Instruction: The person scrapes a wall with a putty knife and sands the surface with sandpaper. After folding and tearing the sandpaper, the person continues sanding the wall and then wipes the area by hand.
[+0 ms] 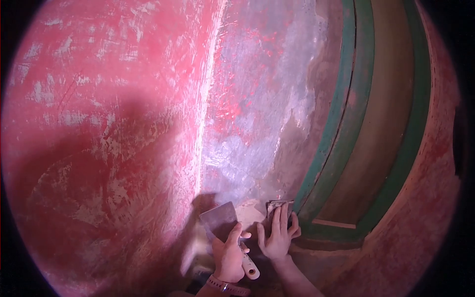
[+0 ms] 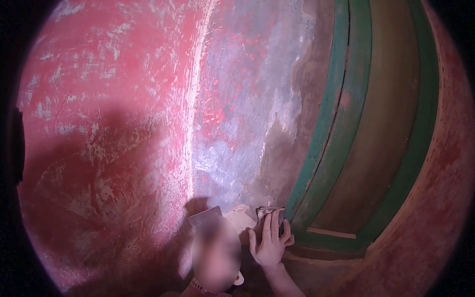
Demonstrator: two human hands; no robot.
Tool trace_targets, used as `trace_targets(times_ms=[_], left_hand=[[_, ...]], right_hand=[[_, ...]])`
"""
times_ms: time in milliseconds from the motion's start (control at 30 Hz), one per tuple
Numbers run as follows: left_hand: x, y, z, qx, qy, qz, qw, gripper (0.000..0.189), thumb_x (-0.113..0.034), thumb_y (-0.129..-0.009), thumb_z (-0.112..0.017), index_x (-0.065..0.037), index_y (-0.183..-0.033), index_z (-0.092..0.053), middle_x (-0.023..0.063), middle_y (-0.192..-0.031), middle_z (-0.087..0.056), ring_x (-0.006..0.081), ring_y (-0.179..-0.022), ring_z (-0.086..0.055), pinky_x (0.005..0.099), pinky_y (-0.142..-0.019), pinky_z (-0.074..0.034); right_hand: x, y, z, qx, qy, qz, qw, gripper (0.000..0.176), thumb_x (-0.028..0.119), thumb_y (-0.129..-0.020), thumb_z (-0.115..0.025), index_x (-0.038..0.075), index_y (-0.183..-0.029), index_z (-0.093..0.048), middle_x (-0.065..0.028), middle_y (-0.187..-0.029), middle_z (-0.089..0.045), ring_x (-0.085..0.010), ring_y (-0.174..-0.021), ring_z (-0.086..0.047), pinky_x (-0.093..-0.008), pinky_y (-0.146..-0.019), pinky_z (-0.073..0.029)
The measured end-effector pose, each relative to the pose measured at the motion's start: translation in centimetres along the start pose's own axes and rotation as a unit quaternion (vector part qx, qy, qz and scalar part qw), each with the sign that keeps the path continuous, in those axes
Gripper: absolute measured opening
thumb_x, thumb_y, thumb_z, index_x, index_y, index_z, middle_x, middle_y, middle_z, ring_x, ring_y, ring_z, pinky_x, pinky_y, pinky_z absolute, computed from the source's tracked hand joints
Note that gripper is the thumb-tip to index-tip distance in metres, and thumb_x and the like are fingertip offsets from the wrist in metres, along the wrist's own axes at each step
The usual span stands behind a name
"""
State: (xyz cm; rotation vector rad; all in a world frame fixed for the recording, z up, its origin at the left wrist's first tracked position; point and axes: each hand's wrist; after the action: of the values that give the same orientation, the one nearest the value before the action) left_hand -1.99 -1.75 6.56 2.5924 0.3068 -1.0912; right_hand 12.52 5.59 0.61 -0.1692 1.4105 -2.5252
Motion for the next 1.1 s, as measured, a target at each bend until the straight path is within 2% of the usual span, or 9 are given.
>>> trace_targets(times_ms=[33, 167, 333, 400, 600, 700, 833, 933, 1100], left_hand=[[-0.2, 0.1, -0.1, -0.007, 0.005, -0.003, 1.0, 0.03, -0.023, -0.099, -0.077, -0.007, -0.119, -0.062, 0.007, -0.09, -0.072, 0.0107, -0.059, -0.056, 0.0268, -0.055, -0.047], [-0.1, 0.7, 0.2, 0.024, -0.004, 0.013, 1.0, 0.03, -0.023, -0.099, -0.077, -0.006, -0.119, -0.062, 0.0068, -0.089, -0.072, 0.0107, -0.059, -0.056, 0.0262, -0.055, -0.047], [0.8, 0.7, -0.5, 0.023, -0.021, 0.007, 0.999, 0.028, -0.026, -0.098, -0.077, -0.006, -0.115, -0.066, 0.0062, -0.088, -0.071, 0.0116, -0.061, -0.056, 0.0265, -0.056, -0.047], [0.8, 0.6, -0.5, 0.025, -0.006, -0.006, 1.0, 0.028, -0.026, -0.097, -0.077, -0.006, -0.114, -0.066, 0.0066, -0.089, -0.071, 0.0117, -0.06, -0.056, 0.0263, -0.056, -0.047], [0.4, 0.7, -0.4, 0.021, 0.004, 0.012, 1.0, 0.03, -0.022, -0.099, -0.078, -0.005, -0.118, -0.064, 0.0064, -0.088, -0.071, 0.0109, -0.058, -0.056, 0.0261, -0.054, -0.047], [0.6, 0.5, -0.3, 0.025, -0.013, 0.017, 0.999, 0.029, -0.023, -0.099, -0.078, -0.005, -0.117, -0.065, 0.0062, -0.089, -0.071, 0.011, -0.058, -0.056, 0.026, -0.055, -0.047], [0.8, 0.3, -0.3, 0.02, -0.011, 0.004, 1.0, 0.028, -0.024, -0.098, -0.079, -0.004, -0.115, -0.067, 0.0062, -0.09, -0.071, 0.0111, -0.059, -0.056, 0.026, -0.055, -0.047], [0.9, -0.1, 0.0, 0.021, -0.007, -0.01, 1.0, 0.027, -0.024, -0.098, -0.079, -0.005, -0.114, -0.068, 0.0065, -0.09, -0.071, 0.0109, -0.059, -0.056, 0.0262, -0.055, -0.047], [0.2, 0.8, -0.4, 0.026, 0.008, 0.034, 0.999, 0.026, -0.025, -0.098, -0.079, -0.005, -0.112, -0.068, 0.0061, -0.088, -0.071, 0.0106, -0.059, -0.056, 0.0258, -0.055, -0.047]], right_hand=[[-0.5, -0.9, 0.3, -0.022, -0.059, 0.015, 0.998, 0.071, 0.032, -0.099, -0.067, -0.002, -0.158, -0.046, -0.0243, -0.167, -0.04, -0.0537, -0.143, -0.037, -0.0602, -0.121, -0.025], [0.8, -6.7, 4.0, -0.061, -0.054, -0.026, 0.996, 0.071, 0.031, -0.1, -0.065, -0.002, -0.159, -0.045, -0.0242, -0.167, -0.041, -0.0536, -0.145, -0.033, -0.0612, -0.122, -0.024], [0.9, -3.3, 0.9, -0.08, -0.09, -0.033, 0.992, 0.07, 0.031, -0.099, -0.066, -0.003, -0.157, -0.047, -0.0231, -0.167, -0.042, -0.0528, -0.143, -0.036, -0.0621, -0.12, -0.023], [0.7, -0.5, -0.2, -0.024, -0.028, -0.024, 0.999, 0.07, 0.031, -0.098, -0.067, -0.003, -0.157, -0.047, -0.0233, -0.167, -0.042, -0.0526, -0.143, -0.036, -0.0617, -0.12, -0.023], [0.8, -7.3, 2.5, -0.105, -0.073, -0.024, 0.991, 0.074, 0.028, -0.1, -0.065, -0.001, -0.162, -0.04, -0.0238, -0.171, -0.035, -0.0508, -0.147, -0.033, -0.0602, -0.122, -0.019], [1.3, -9.4, 2.9, -0.111, -0.032, -0.051, 0.992, 0.073, 0.027, -0.1, -0.064, -0.001, -0.162, -0.04, -0.0236, -0.171, -0.035, -0.0501, -0.148, -0.032, -0.0596, -0.122, -0.019], [0.5, -5.6, -0.1, -0.131, -0.077, -0.033, 0.988, 0.072, 0.027, -0.1, -0.064, -0.004, -0.161, -0.041, -0.0251, -0.169, -0.037, -0.0491, -0.147, -0.034, -0.059, -0.121, -0.019], [1.5, -3.7, -0.6, -0.104, -0.031, -0.048, 0.993, 0.068, 0.031, -0.102, -0.061, -0.002, -0.159, -0.045, -0.0222, -0.168, -0.042, -0.0494, -0.144, -0.037, -0.0613, -0.117, -0.023], [2.0, -10.2, 5.3, -0.073, -0.009, -0.071, 0.995, 0.074, 0.037, -0.102, -0.063, -0.003, -0.16, -0.041, -0.0239, -0.171, -0.035, -0.0529, -0.148, -0.032, -0.0608, -0.122, -0.023]])
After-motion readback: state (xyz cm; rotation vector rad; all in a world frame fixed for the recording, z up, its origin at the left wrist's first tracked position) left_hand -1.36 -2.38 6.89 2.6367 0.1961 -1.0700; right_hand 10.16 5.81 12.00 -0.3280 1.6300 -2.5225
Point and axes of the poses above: each hand's wrist, its own y-axis away from the middle knuckle, its own z-axis out of the back of the hand, x = y × z
